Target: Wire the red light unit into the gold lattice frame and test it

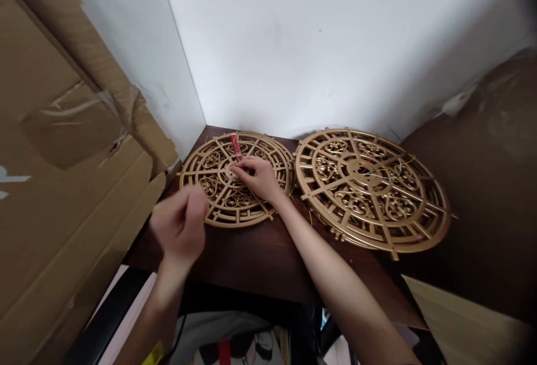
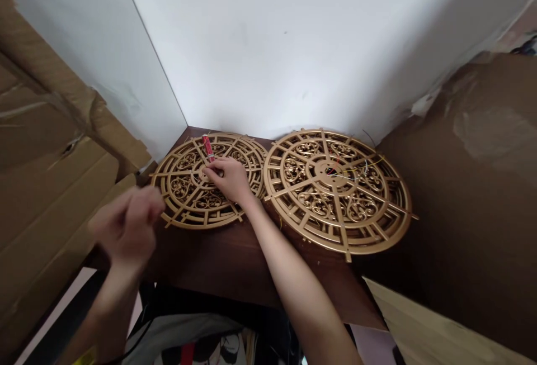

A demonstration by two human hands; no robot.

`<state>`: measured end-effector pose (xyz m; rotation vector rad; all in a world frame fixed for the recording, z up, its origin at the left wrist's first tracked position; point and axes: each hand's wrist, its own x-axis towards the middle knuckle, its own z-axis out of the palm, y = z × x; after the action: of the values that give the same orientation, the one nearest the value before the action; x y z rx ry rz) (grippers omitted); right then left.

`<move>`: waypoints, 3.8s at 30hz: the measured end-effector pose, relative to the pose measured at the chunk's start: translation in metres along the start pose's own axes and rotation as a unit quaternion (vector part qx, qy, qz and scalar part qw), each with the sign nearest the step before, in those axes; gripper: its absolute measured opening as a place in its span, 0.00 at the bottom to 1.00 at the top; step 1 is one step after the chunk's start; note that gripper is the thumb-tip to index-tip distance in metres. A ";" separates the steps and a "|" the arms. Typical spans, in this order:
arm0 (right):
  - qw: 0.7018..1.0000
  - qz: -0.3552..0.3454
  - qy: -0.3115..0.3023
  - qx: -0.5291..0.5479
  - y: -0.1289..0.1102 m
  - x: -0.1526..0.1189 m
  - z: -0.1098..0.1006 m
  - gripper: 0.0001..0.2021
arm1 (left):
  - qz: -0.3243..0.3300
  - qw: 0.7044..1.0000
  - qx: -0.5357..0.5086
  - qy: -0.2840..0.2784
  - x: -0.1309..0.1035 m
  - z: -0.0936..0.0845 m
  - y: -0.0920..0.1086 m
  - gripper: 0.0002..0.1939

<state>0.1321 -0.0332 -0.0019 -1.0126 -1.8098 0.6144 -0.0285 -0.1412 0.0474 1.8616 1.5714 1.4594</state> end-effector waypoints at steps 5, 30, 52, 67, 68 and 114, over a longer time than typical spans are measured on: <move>0.999 0.022 0.016 0.022 -0.002 0.000 -0.004 0.07 | -0.023 0.991 -0.102 0.081 0.083 0.053 -0.011 0.07; 1.000 -0.015 -0.007 0.005 0.005 0.000 -0.002 0.08 | 0.034 0.973 -0.114 -0.198 0.099 0.088 -0.056 0.18; 0.996 0.011 0.040 0.084 0.001 0.001 -0.005 0.06 | -0.167 0.877 -0.429 -0.141 0.101 0.086 -0.055 0.15; 0.991 0.082 0.057 0.085 0.005 0.000 0.000 0.14 | -0.153 0.857 -0.467 -0.152 0.096 0.081 -0.056 0.17; 0.992 0.080 0.054 0.085 0.004 -0.001 0.000 0.14 | -0.148 0.858 -0.465 -0.161 0.096 0.080 -0.056 0.17; 0.961 0.109 0.068 0.244 -0.002 -0.004 0.000 0.12 | -0.097 0.916 -0.350 -0.170 0.084 0.074 -0.051 0.19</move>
<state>0.1329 -0.0374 -0.0025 -0.8903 -1.3379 1.0410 -0.0057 -0.0246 0.0185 1.3850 0.8707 1.2835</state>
